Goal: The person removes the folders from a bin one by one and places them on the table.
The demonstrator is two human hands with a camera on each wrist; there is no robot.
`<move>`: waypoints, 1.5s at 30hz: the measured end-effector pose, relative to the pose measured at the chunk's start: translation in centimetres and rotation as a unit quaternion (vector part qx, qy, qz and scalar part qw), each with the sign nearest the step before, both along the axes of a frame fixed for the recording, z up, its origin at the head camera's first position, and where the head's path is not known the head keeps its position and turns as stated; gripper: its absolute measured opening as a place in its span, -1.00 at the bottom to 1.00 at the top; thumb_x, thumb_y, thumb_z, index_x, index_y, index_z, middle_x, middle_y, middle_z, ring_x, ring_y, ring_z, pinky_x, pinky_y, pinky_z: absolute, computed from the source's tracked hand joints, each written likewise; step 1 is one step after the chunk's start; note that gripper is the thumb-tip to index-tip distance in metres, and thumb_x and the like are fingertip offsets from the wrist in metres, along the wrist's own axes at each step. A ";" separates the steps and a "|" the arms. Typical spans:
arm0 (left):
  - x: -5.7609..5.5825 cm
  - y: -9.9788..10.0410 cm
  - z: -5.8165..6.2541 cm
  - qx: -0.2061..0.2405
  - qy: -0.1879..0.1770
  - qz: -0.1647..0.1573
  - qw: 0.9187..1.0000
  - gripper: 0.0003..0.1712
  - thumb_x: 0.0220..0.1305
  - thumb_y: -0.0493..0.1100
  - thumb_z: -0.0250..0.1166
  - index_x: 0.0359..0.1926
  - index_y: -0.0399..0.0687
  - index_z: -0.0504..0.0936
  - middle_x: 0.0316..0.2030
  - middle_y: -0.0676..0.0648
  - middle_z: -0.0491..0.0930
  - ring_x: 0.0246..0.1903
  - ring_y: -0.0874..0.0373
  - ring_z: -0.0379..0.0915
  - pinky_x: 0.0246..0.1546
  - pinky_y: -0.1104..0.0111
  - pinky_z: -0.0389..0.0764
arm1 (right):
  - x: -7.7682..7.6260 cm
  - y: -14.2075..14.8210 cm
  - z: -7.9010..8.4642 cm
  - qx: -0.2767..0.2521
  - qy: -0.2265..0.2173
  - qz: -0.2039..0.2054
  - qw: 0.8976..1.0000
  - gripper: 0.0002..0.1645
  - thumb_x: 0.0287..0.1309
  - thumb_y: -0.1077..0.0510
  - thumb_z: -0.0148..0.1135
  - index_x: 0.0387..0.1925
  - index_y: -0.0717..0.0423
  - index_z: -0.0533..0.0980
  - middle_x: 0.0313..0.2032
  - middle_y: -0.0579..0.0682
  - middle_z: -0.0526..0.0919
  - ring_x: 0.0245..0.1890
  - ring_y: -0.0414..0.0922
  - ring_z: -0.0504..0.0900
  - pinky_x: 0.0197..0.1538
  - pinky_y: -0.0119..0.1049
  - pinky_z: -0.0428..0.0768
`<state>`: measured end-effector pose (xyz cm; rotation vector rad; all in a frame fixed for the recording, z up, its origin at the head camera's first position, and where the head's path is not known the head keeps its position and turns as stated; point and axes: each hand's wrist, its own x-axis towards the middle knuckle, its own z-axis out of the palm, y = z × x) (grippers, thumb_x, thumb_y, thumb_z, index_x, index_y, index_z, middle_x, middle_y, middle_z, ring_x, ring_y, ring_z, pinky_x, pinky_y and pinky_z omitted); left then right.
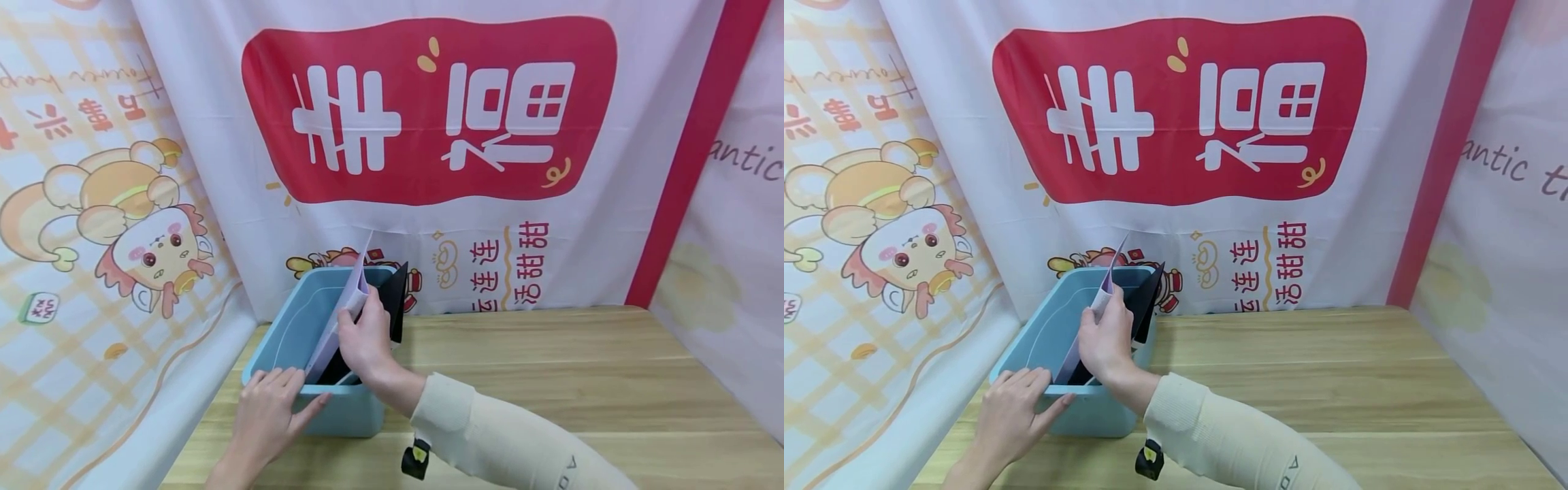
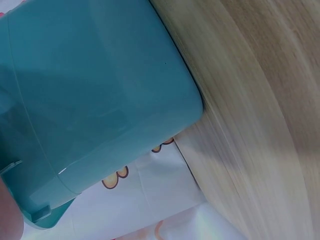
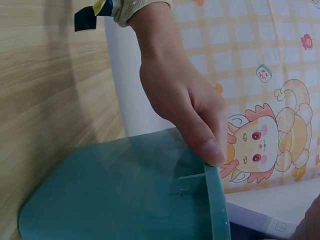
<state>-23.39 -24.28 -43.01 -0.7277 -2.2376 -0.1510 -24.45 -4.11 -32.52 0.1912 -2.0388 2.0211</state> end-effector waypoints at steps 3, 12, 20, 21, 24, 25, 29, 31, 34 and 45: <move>0.0 -0.1 -0.1 0.000 0.002 0.001 1.000 -0.40 0.28 0.41 0.26 -0.54 0.11 0.28 -0.60 0.22 0.12 -0.60 0.29 0.11 -0.41 0.28 0.28 | 0.0 0.1 0.3 -0.001 0.006 0.000 1.000 -0.44 0.46 0.26 0.11 0.41 0.11 0.28 0.26 0.12 0.56 0.15 0.03 0.64 0.07 0.10 0.62; 0.0 -0.3 -0.3 0.000 0.006 0.003 1.000 -0.40 0.29 0.42 0.23 -0.53 0.12 0.27 -0.59 0.21 0.14 -0.60 0.27 0.15 -0.41 0.27 0.29 | -0.1 1.0 1.2 0.007 0.011 -0.009 1.000 -0.46 0.42 0.27 0.15 0.37 0.16 0.32 0.22 0.15 0.58 0.14 0.04 0.65 0.10 0.06 0.62; 0.1 -0.3 -0.5 0.001 0.003 0.004 1.000 -0.41 0.28 0.41 0.26 -0.52 0.11 0.31 -0.58 0.21 0.16 -0.58 0.26 0.18 -0.40 0.27 0.30 | -0.4 2.0 1.4 -0.016 -0.010 0.013 1.000 -0.47 0.42 0.29 0.15 0.36 0.15 0.33 0.23 0.18 0.55 0.15 0.04 0.62 0.14 0.08 0.59; 0.1 -0.3 -0.5 0.001 0.001 0.006 1.000 -0.42 0.28 0.41 0.25 -0.51 0.11 0.31 -0.58 0.21 0.16 -0.57 0.26 0.18 -0.40 0.27 0.29 | -0.4 2.2 1.4 -0.024 -0.012 0.019 0.999 -0.47 0.43 0.29 0.14 0.36 0.16 0.32 0.25 0.19 0.54 0.17 0.05 0.61 0.16 0.10 0.58; 0.2 -0.3 -0.4 -0.001 -0.006 0.010 1.000 -0.42 0.28 0.41 0.25 -0.51 0.11 0.31 -0.57 0.21 0.17 -0.57 0.26 0.17 -0.40 0.27 0.29 | -0.5 2.5 1.6 -0.040 -0.020 0.030 0.999 -0.48 0.43 0.31 0.12 0.36 0.16 0.31 0.26 0.18 0.52 0.20 0.06 0.59 0.18 0.13 0.56; 0.2 -0.3 -0.3 -0.001 -0.008 0.011 1.000 -0.42 0.27 0.41 0.26 -0.51 0.12 0.31 -0.57 0.21 0.17 -0.57 0.27 0.16 -0.40 0.28 0.29 | -0.5 2.7 1.7 -0.045 -0.021 0.033 0.998 -0.48 0.44 0.31 0.12 0.36 0.16 0.31 0.27 0.19 0.51 0.21 0.07 0.58 0.18 0.13 0.55; 0.3 -0.2 -0.2 0.000 -0.012 0.012 1.000 -0.42 0.27 0.41 0.26 -0.51 0.12 0.30 -0.58 0.22 0.15 -0.57 0.28 0.12 -0.40 0.28 0.28 | -0.6 3.3 2.0 -0.057 -0.007 0.036 0.998 -0.50 0.40 0.36 0.12 0.32 0.22 0.33 0.25 0.24 0.52 0.21 0.11 0.58 0.20 0.12 0.54; 0.2 -0.2 -0.2 0.000 -0.012 0.011 1.000 -0.42 0.28 0.41 0.26 -0.51 0.12 0.30 -0.58 0.22 0.15 -0.57 0.28 0.12 -0.40 0.28 0.28 | -0.6 3.6 2.2 -0.060 0.002 0.038 0.997 -0.51 0.38 0.38 0.11 0.30 0.25 0.33 0.24 0.26 0.53 0.22 0.13 0.58 0.21 0.10 0.54; 0.2 -0.2 -0.2 0.001 -0.007 0.008 1.000 -0.42 0.28 0.41 0.26 -0.51 0.12 0.30 -0.57 0.22 0.16 -0.57 0.28 0.13 -0.40 0.28 0.28 | -0.8 4.2 2.4 -0.061 0.011 0.044 0.997 -0.52 0.36 0.41 0.10 0.28 0.31 0.32 0.21 0.30 0.53 0.21 0.16 0.57 0.21 0.06 0.54; 0.1 -0.1 -0.2 0.003 -0.004 0.005 1.000 -0.41 0.27 0.41 0.27 -0.52 0.12 0.28 -0.58 0.21 0.12 -0.58 0.29 0.07 -0.40 0.30 0.24 | -1.4 6.2 3.3 -0.084 -0.001 0.071 0.994 -0.53 0.37 0.43 0.06 0.26 0.38 0.26 0.17 0.36 0.52 0.18 0.17 0.57 0.18 0.02 0.58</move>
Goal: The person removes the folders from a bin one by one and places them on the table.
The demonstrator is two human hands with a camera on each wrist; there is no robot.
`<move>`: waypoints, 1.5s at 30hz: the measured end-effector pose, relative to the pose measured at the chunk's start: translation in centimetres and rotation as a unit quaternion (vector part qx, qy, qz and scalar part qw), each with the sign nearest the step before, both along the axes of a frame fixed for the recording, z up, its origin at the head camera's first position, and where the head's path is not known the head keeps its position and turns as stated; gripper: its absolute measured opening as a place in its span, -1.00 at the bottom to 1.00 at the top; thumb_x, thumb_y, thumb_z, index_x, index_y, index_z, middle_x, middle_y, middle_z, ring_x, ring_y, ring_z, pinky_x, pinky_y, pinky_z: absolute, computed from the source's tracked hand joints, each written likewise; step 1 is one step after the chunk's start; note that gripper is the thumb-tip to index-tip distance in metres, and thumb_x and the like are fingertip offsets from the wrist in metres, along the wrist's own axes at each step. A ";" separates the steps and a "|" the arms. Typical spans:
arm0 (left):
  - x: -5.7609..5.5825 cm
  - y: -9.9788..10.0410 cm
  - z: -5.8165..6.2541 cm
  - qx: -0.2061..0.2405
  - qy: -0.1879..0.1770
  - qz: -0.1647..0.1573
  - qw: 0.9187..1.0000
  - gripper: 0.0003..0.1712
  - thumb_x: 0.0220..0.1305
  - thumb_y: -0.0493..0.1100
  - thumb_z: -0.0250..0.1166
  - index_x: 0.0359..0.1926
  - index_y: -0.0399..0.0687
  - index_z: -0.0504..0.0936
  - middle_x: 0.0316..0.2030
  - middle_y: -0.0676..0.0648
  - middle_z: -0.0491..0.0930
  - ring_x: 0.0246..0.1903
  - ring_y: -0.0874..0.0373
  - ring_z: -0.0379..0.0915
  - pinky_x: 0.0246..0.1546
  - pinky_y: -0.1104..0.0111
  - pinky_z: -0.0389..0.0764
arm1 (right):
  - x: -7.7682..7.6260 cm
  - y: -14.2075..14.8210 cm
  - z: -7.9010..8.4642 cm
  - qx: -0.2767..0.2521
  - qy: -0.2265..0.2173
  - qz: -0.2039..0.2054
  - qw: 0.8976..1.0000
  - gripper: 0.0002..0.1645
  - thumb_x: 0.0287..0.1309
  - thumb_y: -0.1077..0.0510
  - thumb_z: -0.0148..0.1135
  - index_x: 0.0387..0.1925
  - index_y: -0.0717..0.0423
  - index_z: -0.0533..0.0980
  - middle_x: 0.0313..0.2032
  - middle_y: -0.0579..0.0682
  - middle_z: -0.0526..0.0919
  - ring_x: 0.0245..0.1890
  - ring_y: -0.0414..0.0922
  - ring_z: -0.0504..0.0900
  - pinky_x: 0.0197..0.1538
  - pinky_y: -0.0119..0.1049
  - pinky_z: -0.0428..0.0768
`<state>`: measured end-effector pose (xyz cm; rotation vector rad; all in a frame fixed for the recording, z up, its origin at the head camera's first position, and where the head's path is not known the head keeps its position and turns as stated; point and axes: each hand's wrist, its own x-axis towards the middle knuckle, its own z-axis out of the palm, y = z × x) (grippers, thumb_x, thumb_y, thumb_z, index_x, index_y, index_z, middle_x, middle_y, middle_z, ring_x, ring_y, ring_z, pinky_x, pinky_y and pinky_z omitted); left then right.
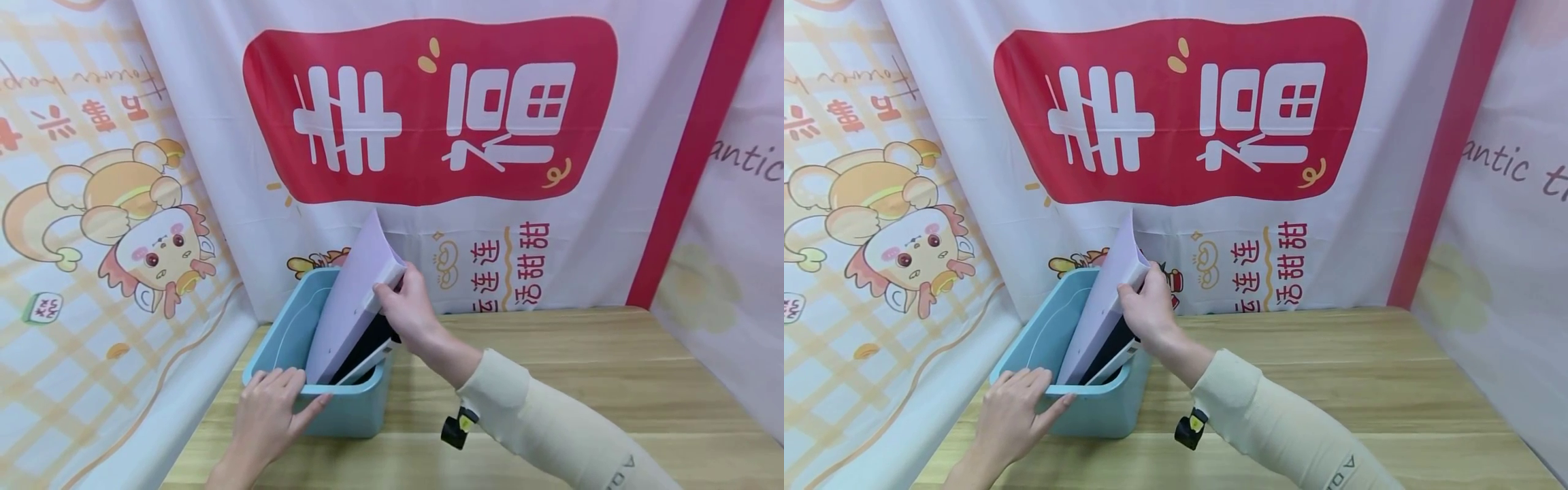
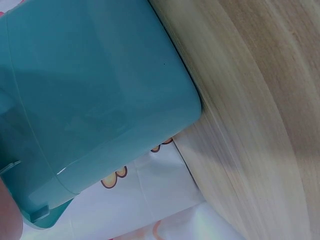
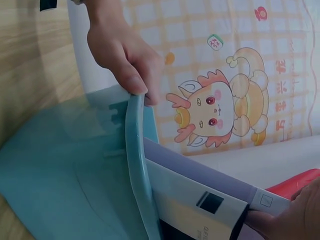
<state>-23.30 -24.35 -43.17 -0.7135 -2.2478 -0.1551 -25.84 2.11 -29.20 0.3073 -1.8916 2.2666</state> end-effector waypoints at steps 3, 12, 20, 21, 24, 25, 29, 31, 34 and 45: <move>0.0 0.0 0.0 0.001 0.002 0.000 1.000 -0.41 0.26 0.40 0.28 -0.53 0.12 0.28 -0.59 0.21 0.11 -0.58 0.30 0.05 -0.40 0.31 0.24 | -0.2 0.4 0.2 -0.012 -0.005 0.009 1.000 -0.52 0.37 0.44 0.04 0.28 0.39 0.24 0.16 0.38 0.51 0.15 0.19 0.58 0.14 0.04 0.60; -0.1 0.1 0.1 0.002 0.004 -0.002 1.000 -0.42 0.27 0.39 0.28 -0.51 0.12 0.30 -0.58 0.21 0.14 -0.57 0.29 0.10 -0.40 0.30 0.25 | -0.6 1.5 0.7 -0.053 -0.026 0.050 0.997 -0.46 0.43 0.46 -0.03 0.37 0.37 0.15 0.30 0.38 0.38 0.28 0.27 0.48 0.19 0.15 0.52; -0.1 0.0 -0.1 0.004 0.003 0.000 1.000 -0.42 0.27 0.40 0.28 -0.51 0.10 0.31 -0.58 0.20 0.15 -0.57 0.27 0.12 -0.38 0.27 0.29 | -1.0 2.2 0.9 -0.049 -0.042 0.051 0.997 -0.45 0.45 0.43 -0.02 0.39 0.34 0.14 0.31 0.37 0.40 0.30 0.25 0.47 0.20 0.12 0.53; -0.1 0.0 -0.1 0.004 0.003 0.000 1.000 -0.42 0.26 0.40 0.28 -0.51 0.10 0.31 -0.58 0.20 0.15 -0.57 0.27 0.12 -0.38 0.27 0.29 | -1.1 2.3 1.0 -0.047 -0.046 0.049 0.997 -0.45 0.45 0.42 -0.01 0.39 0.33 0.14 0.31 0.36 0.40 0.30 0.23 0.47 0.20 0.11 0.54; -0.2 0.0 -0.1 0.007 0.002 -0.002 1.000 -0.42 0.26 0.39 0.28 -0.51 0.10 0.32 -0.58 0.20 0.16 -0.57 0.28 0.12 -0.39 0.27 0.29 | -1.2 2.6 1.2 -0.046 -0.053 0.044 0.997 -0.44 0.45 0.40 0.01 0.39 0.30 0.15 0.30 0.34 0.42 0.29 0.21 0.49 0.19 0.09 0.55; -0.2 0.0 -0.1 0.007 0.002 -0.002 1.000 -0.42 0.26 0.39 0.29 -0.51 0.10 0.32 -0.58 0.20 0.16 -0.57 0.28 0.12 -0.39 0.28 0.28 | -1.3 2.7 1.2 -0.046 -0.055 0.043 0.996 -0.45 0.46 0.40 0.01 0.39 0.29 0.15 0.30 0.32 0.42 0.29 0.19 0.49 0.19 0.08 0.55; -0.3 0.0 -0.1 0.008 0.000 -0.002 1.000 -0.42 0.26 0.39 0.29 -0.51 0.10 0.31 -0.58 0.20 0.16 -0.57 0.28 0.12 -0.39 0.28 0.28 | -1.5 3.1 1.3 -0.047 -0.050 0.042 0.997 -0.45 0.46 0.39 0.01 0.40 0.28 0.17 0.28 0.30 0.45 0.27 0.18 0.52 0.17 0.06 0.57; -0.3 0.0 -0.1 0.007 -0.001 -0.001 1.000 -0.42 0.26 0.39 0.29 -0.51 0.11 0.31 -0.58 0.21 0.16 -0.57 0.28 0.11 -0.39 0.28 0.28 | -1.6 3.4 1.3 -0.046 -0.046 0.042 0.997 -0.45 0.47 0.39 0.01 0.40 0.29 0.18 0.27 0.31 0.45 0.27 0.18 0.52 0.16 0.04 0.58; -0.3 0.0 -0.1 0.007 -0.002 -0.001 1.000 -0.42 0.25 0.39 0.30 -0.52 0.11 0.31 -0.59 0.21 0.15 -0.58 0.29 0.11 -0.39 0.29 0.28 | -1.7 3.8 1.3 -0.041 -0.041 0.043 0.997 -0.45 0.48 0.37 0.01 0.42 0.28 0.18 0.28 0.30 0.45 0.27 0.17 0.52 0.15 0.02 0.59; -0.3 0.0 -0.2 0.008 -0.009 -0.001 1.000 -0.42 0.25 0.40 0.30 -0.51 0.10 0.32 -0.58 0.21 0.17 -0.57 0.29 0.10 -0.38 0.31 0.25 | -2.2 5.1 1.8 -0.043 -0.038 0.041 0.998 -0.41 0.49 0.33 0.04 0.45 0.24 0.16 0.33 0.27 0.42 0.29 0.14 0.51 0.16 0.04 0.58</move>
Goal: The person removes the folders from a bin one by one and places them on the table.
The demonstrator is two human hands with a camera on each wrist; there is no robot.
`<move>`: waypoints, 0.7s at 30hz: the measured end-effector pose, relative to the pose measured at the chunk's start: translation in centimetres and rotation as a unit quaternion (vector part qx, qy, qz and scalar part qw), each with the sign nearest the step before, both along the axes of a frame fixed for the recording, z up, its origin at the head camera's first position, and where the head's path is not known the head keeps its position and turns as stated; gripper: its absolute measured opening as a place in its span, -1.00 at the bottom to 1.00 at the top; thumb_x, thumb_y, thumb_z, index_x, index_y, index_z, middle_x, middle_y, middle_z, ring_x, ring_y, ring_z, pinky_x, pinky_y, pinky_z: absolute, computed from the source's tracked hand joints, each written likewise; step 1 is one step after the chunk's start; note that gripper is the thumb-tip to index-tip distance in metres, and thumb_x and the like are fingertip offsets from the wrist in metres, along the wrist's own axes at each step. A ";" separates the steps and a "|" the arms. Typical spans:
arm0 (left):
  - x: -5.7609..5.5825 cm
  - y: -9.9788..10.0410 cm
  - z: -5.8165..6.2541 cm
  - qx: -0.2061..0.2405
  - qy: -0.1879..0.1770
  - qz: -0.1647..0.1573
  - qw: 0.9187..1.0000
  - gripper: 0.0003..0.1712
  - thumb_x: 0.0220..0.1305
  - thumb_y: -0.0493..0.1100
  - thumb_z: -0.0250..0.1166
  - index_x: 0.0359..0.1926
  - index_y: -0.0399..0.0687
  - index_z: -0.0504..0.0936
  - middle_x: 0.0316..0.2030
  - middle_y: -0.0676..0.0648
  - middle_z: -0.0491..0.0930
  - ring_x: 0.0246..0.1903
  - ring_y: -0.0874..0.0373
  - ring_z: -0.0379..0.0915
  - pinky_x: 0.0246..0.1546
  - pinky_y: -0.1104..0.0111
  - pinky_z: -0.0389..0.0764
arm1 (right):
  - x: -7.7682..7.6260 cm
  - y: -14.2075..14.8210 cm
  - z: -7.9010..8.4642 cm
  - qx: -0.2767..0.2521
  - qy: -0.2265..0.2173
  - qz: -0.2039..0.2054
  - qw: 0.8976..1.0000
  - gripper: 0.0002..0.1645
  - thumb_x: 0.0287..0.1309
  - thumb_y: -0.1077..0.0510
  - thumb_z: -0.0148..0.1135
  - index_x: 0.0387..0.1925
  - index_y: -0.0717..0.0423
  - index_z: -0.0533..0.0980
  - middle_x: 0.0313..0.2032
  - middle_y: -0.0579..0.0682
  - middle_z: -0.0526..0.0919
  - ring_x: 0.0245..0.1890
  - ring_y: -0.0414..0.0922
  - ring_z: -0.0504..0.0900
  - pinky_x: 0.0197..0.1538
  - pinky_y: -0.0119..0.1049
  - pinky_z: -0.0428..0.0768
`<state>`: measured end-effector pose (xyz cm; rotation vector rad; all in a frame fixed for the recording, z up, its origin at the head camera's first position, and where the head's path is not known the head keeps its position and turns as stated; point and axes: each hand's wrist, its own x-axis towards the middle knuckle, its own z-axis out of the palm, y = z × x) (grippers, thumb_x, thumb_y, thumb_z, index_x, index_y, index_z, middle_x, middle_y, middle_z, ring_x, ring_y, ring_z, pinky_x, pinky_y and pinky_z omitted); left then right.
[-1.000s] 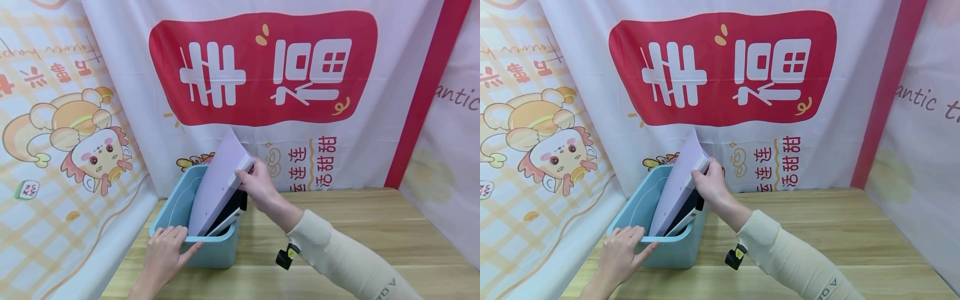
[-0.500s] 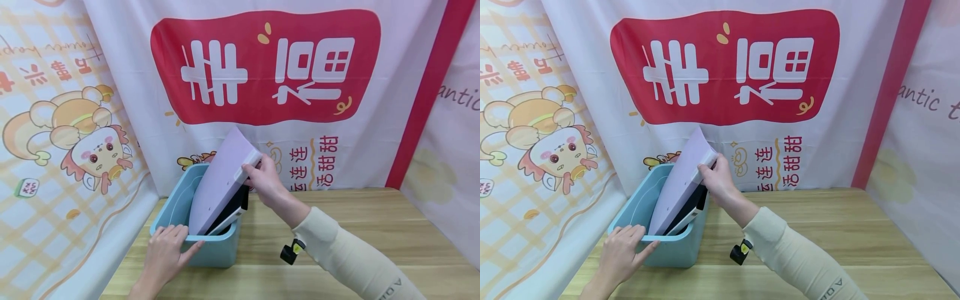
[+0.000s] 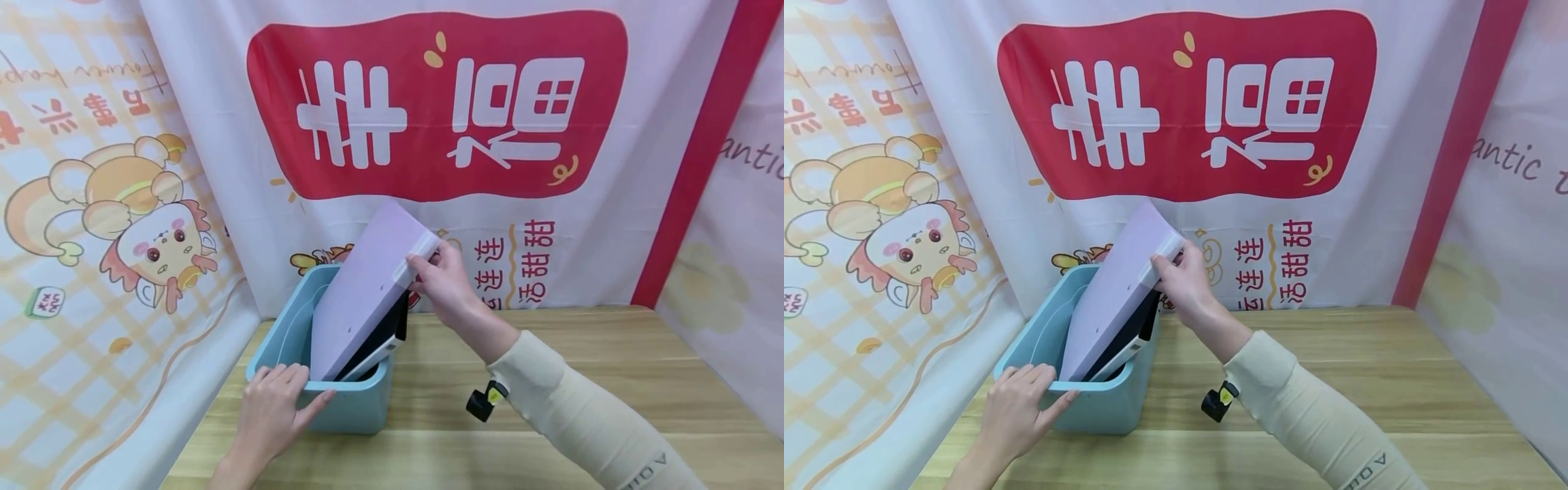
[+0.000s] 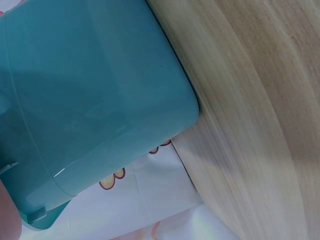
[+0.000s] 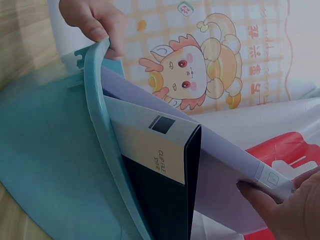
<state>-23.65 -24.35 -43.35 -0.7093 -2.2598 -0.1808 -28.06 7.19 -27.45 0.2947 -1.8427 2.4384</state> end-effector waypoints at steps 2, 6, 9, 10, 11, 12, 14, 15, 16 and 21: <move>0.0 0.0 0.0 0.000 0.001 0.000 1.000 -0.42 0.24 0.40 0.30 -0.51 0.11 0.32 -0.58 0.20 0.19 -0.57 0.28 0.10 -0.38 0.31 0.26 | -0.1 0.2 0.0 -0.002 0.004 -0.001 1.000 -0.41 0.49 0.33 0.05 0.44 0.25 0.16 0.32 0.27 0.43 0.28 0.14 0.53 0.15 0.04 0.58; 0.0 -0.1 0.1 -0.001 0.001 0.000 1.000 -0.43 0.25 0.40 0.30 -0.50 0.12 0.31 -0.58 0.20 0.20 -0.56 0.28 0.12 -0.38 0.30 0.27 | -0.2 0.4 0.1 -0.012 0.013 -0.002 1.000 -0.43 0.49 0.35 0.04 0.43 0.29 0.18 0.28 0.32 0.46 0.24 0.17 0.55 0.10 0.01 0.62; -0.1 -0.1 0.1 -0.002 0.004 -0.001 1.000 -0.42 0.25 0.40 0.29 -0.50 0.12 0.31 -0.57 0.20 0.21 -0.56 0.28 0.12 -0.38 0.29 0.28 | -0.3 0.5 0.4 -0.014 0.014 -0.013 1.000 -0.47 0.49 0.34 0.03 0.40 0.30 0.18 0.24 0.34 0.48 0.21 0.18 0.58 0.05 -0.07 0.66; -0.1 -0.1 0.1 -0.002 0.004 -0.001 1.000 -0.42 0.26 0.41 0.29 -0.50 0.12 0.31 -0.57 0.20 0.21 -0.56 0.28 0.12 -0.39 0.29 0.28 | -0.4 0.6 0.5 -0.014 0.014 -0.017 1.000 -0.47 0.49 0.34 0.03 0.39 0.30 0.18 0.24 0.34 0.48 0.21 0.17 0.58 0.04 -0.10 0.67; -0.1 0.0 0.1 -0.002 0.005 -0.002 1.000 -0.42 0.26 0.41 0.28 -0.50 0.12 0.31 -0.58 0.21 0.20 -0.57 0.28 0.12 -0.39 0.30 0.28 | -0.4 0.7 0.6 -0.015 0.016 -0.020 1.000 -0.47 0.50 0.34 0.02 0.39 0.32 0.18 0.24 0.35 0.48 0.21 0.18 0.58 0.03 -0.10 0.67; -0.1 -0.1 0.1 -0.002 0.005 -0.001 1.000 -0.42 0.26 0.41 0.28 -0.50 0.12 0.31 -0.58 0.21 0.20 -0.57 0.28 0.12 -0.39 0.30 0.27 | -0.5 0.8 0.7 -0.015 0.015 -0.024 0.999 -0.48 0.50 0.33 0.03 0.38 0.31 0.18 0.24 0.35 0.48 0.21 0.17 0.58 0.03 -0.12 0.67; -0.1 -0.1 0.1 -0.003 0.006 -0.002 1.000 -0.42 0.26 0.41 0.28 -0.51 0.11 0.32 -0.57 0.21 0.21 -0.57 0.28 0.12 -0.39 0.30 0.27 | -0.6 1.0 0.8 -0.018 0.015 -0.027 0.999 -0.48 0.51 0.32 0.03 0.39 0.30 0.18 0.25 0.34 0.48 0.22 0.16 0.58 0.04 -0.13 0.67; 0.0 -0.1 0.1 -0.003 0.005 -0.001 1.000 -0.42 0.26 0.41 0.28 -0.51 0.10 0.33 -0.57 0.21 0.20 -0.57 0.28 0.11 -0.39 0.31 0.27 | -0.6 1.2 0.9 -0.019 0.014 -0.029 0.999 -0.47 0.51 0.31 0.03 0.40 0.28 0.18 0.26 0.32 0.48 0.22 0.15 0.58 0.05 -0.14 0.67; 0.0 -0.1 0.1 -0.003 0.004 -0.002 1.000 -0.41 0.26 0.41 0.27 -0.51 0.09 0.33 -0.57 0.20 0.20 -0.57 0.28 0.11 -0.39 0.31 0.26 | -0.6 1.3 0.9 -0.020 0.014 -0.029 0.999 -0.46 0.51 0.31 0.04 0.41 0.28 0.18 0.27 0.31 0.47 0.23 0.14 0.58 0.06 -0.14 0.66; 0.0 -0.1 0.1 -0.006 0.005 0.000 1.000 -0.41 0.27 0.41 0.27 -0.52 0.09 0.34 -0.57 0.21 0.19 -0.57 0.29 0.11 -0.39 0.31 0.27 | -0.7 2.2 1.1 -0.019 0.010 -0.030 0.999 -0.42 0.52 0.26 0.06 0.45 0.21 0.17 0.32 0.26 0.45 0.25 0.11 0.58 0.05 -0.16 0.66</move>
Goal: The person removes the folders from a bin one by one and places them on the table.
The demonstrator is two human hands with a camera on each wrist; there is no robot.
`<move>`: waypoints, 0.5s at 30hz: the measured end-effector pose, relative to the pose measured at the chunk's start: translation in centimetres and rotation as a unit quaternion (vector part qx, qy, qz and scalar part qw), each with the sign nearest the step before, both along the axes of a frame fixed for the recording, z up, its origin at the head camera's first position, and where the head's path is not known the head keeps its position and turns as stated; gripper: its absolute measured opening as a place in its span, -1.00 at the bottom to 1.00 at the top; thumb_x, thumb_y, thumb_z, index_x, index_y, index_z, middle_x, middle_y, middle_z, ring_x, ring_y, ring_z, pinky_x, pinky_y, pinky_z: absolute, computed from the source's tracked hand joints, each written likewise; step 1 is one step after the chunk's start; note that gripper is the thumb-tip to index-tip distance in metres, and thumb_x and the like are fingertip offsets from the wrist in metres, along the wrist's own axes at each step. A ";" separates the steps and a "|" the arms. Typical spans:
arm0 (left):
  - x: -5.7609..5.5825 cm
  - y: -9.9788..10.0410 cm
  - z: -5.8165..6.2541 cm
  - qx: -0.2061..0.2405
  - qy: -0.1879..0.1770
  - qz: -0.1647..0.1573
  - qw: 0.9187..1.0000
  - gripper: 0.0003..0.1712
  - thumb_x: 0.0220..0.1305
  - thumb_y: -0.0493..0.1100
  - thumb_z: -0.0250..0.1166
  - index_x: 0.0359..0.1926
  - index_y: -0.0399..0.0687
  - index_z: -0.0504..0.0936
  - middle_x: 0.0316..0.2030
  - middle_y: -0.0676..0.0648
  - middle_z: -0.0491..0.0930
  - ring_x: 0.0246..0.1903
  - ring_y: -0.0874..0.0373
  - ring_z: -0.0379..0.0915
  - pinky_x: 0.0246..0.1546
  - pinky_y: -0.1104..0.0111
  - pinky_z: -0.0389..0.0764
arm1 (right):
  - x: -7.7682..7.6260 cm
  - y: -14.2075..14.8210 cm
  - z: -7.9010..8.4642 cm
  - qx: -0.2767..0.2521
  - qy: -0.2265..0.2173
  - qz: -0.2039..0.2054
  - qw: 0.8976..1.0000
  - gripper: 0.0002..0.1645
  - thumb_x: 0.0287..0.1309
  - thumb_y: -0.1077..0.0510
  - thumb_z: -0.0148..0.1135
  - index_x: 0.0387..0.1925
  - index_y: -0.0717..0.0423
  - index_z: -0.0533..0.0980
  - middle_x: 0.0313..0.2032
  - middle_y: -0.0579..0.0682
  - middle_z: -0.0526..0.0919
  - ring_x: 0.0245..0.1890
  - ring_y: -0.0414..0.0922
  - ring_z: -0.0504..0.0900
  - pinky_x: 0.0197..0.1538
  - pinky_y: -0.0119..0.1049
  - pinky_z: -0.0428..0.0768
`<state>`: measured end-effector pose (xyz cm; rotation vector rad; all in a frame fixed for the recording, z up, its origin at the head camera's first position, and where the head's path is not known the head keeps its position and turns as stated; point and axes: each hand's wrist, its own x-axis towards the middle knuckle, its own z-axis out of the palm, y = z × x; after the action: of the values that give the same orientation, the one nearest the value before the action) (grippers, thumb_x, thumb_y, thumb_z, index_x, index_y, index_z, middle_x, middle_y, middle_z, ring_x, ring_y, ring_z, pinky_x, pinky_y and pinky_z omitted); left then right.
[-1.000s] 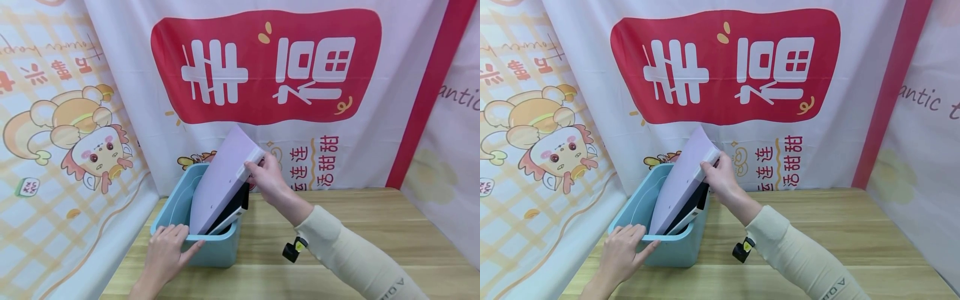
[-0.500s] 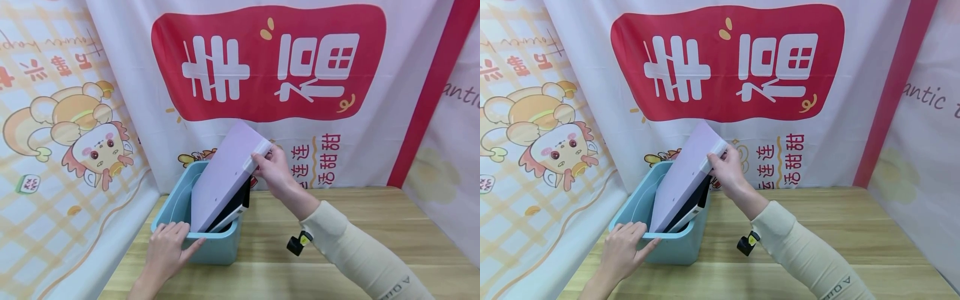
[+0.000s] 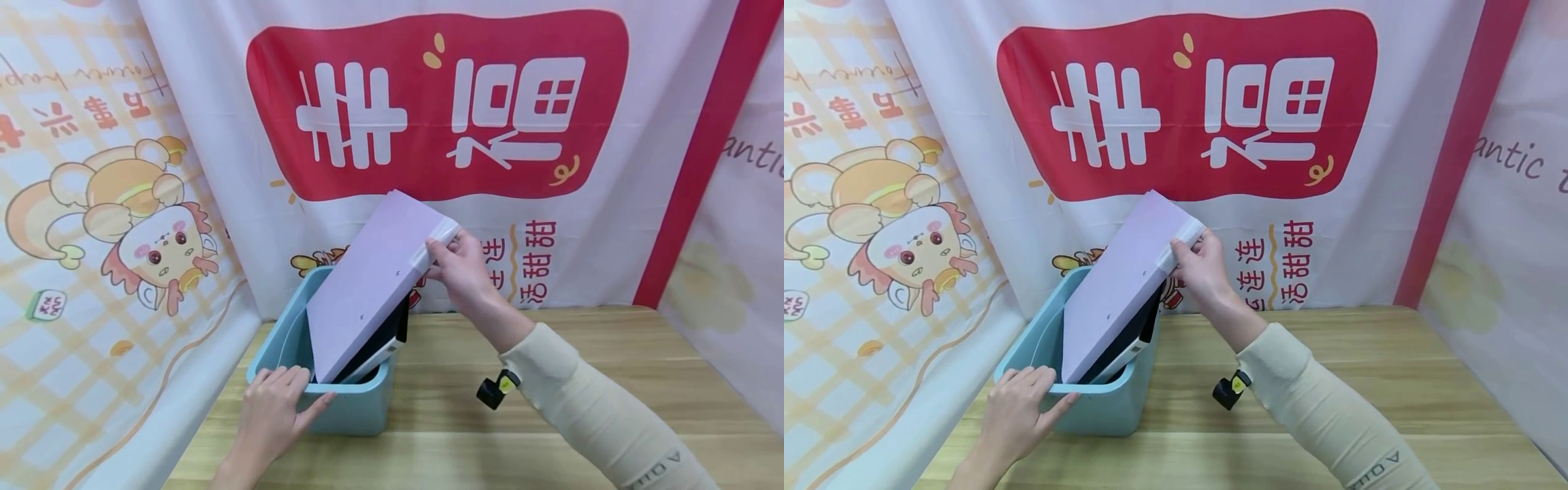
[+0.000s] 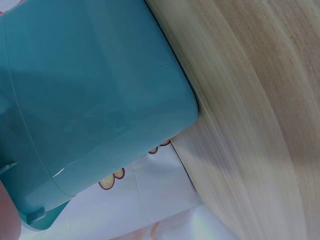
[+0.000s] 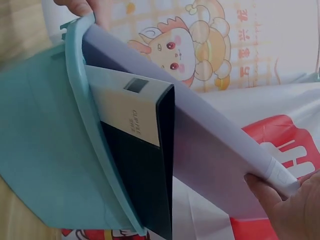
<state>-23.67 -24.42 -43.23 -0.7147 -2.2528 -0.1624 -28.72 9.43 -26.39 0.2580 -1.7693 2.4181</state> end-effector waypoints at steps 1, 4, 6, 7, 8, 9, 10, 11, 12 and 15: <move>0.0 0.0 0.0 -0.001 0.000 0.001 1.000 -0.40 0.27 0.42 0.27 -0.53 0.09 0.33 -0.57 0.21 0.19 -0.57 0.29 0.10 -0.39 0.31 0.27 | 0.0 0.2 0.0 0.001 0.000 0.001 1.000 -0.41 0.52 0.24 0.06 0.46 0.21 0.16 0.34 0.26 0.44 0.25 0.10 0.57 0.05 -0.16 0.66; 0.0 0.0 -0.1 -0.002 0.001 0.003 1.000 -0.40 0.27 0.42 0.26 -0.54 0.12 0.30 -0.58 0.22 0.17 -0.58 0.30 0.08 -0.39 0.31 0.27 | 0.0 0.6 0.2 0.007 -0.003 0.001 1.000 -0.38 0.53 0.20 0.08 0.48 0.19 0.14 0.37 0.22 0.42 0.27 0.09 0.55 0.05 -0.15 0.66; 0.1 0.0 -0.1 -0.002 0.001 0.004 1.000 -0.40 0.27 0.43 0.26 -0.54 0.12 0.29 -0.59 0.22 0.16 -0.58 0.30 0.07 -0.40 0.31 0.27 | 0.0 0.7 0.3 0.009 -0.004 0.000 1.000 -0.37 0.52 0.18 0.09 0.48 0.18 0.14 0.38 0.20 0.42 0.27 0.09 0.55 0.05 -0.14 0.66; 0.1 0.0 -0.1 -0.001 0.002 0.005 1.000 -0.40 0.27 0.43 0.26 -0.54 0.12 0.29 -0.59 0.23 0.16 -0.58 0.30 0.07 -0.40 0.31 0.28 | 0.0 0.8 0.3 0.009 -0.004 0.001 1.000 -0.36 0.52 0.18 0.09 0.49 0.19 0.13 0.38 0.20 0.41 0.27 0.09 0.55 0.05 -0.13 0.65; 0.1 0.0 -0.1 -0.001 0.003 0.005 1.000 -0.39 0.27 0.43 0.26 -0.54 0.12 0.29 -0.59 0.22 0.16 -0.58 0.30 0.08 -0.39 0.30 0.28 | 0.0 0.9 0.4 0.008 -0.003 0.003 1.000 -0.36 0.52 0.18 0.09 0.49 0.20 0.13 0.38 0.21 0.41 0.27 0.10 0.55 0.05 -0.12 0.65; 0.1 0.0 -0.1 0.000 0.004 0.005 1.000 -0.40 0.26 0.43 0.26 -0.54 0.12 0.30 -0.59 0.23 0.16 -0.58 0.30 0.08 -0.40 0.30 0.28 | 0.0 0.9 0.4 0.007 -0.003 0.004 1.000 -0.36 0.52 0.18 0.09 0.48 0.20 0.13 0.38 0.21 0.41 0.27 0.10 0.55 0.05 -0.12 0.65; 0.1 0.0 -0.1 0.000 0.004 0.006 1.000 -0.39 0.26 0.43 0.26 -0.54 0.12 0.30 -0.59 0.23 0.16 -0.58 0.30 0.09 -0.39 0.30 0.29 | 0.0 1.0 0.4 0.007 -0.002 0.004 1.000 -0.36 0.52 0.18 0.09 0.48 0.19 0.13 0.38 0.21 0.41 0.27 0.10 0.55 0.05 -0.12 0.65; 0.1 0.0 -0.1 0.000 0.004 0.006 1.000 -0.39 0.26 0.43 0.26 -0.54 0.11 0.31 -0.59 0.22 0.17 -0.58 0.30 0.09 -0.39 0.30 0.29 | 0.1 1.1 0.4 0.004 -0.001 0.005 1.000 -0.36 0.52 0.18 0.09 0.48 0.19 0.13 0.38 0.21 0.41 0.28 0.11 0.55 0.05 -0.11 0.65; 0.1 0.0 -0.1 0.000 0.004 0.006 1.000 -0.39 0.26 0.43 0.26 -0.54 0.11 0.32 -0.59 0.23 0.17 -0.58 0.30 0.09 -0.39 0.30 0.29 | 0.1 1.1 0.4 0.004 -0.001 0.006 1.000 -0.36 0.52 0.18 0.08 0.49 0.19 0.13 0.38 0.21 0.41 0.28 0.11 0.55 0.05 -0.11 0.65; 0.1 0.0 0.0 0.000 0.003 0.005 1.000 -0.39 0.25 0.43 0.27 -0.54 0.09 0.34 -0.59 0.22 0.18 -0.58 0.29 0.10 -0.39 0.29 0.30 | 0.1 1.4 0.4 0.000 0.000 0.008 1.000 -0.36 0.53 0.18 0.08 0.49 0.20 0.12 0.39 0.22 0.39 0.29 0.13 0.54 0.05 -0.10 0.65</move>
<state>-23.60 -24.41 -43.27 -0.7016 -2.2506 -0.1559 -28.67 10.80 -25.96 0.2733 -1.7728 2.4291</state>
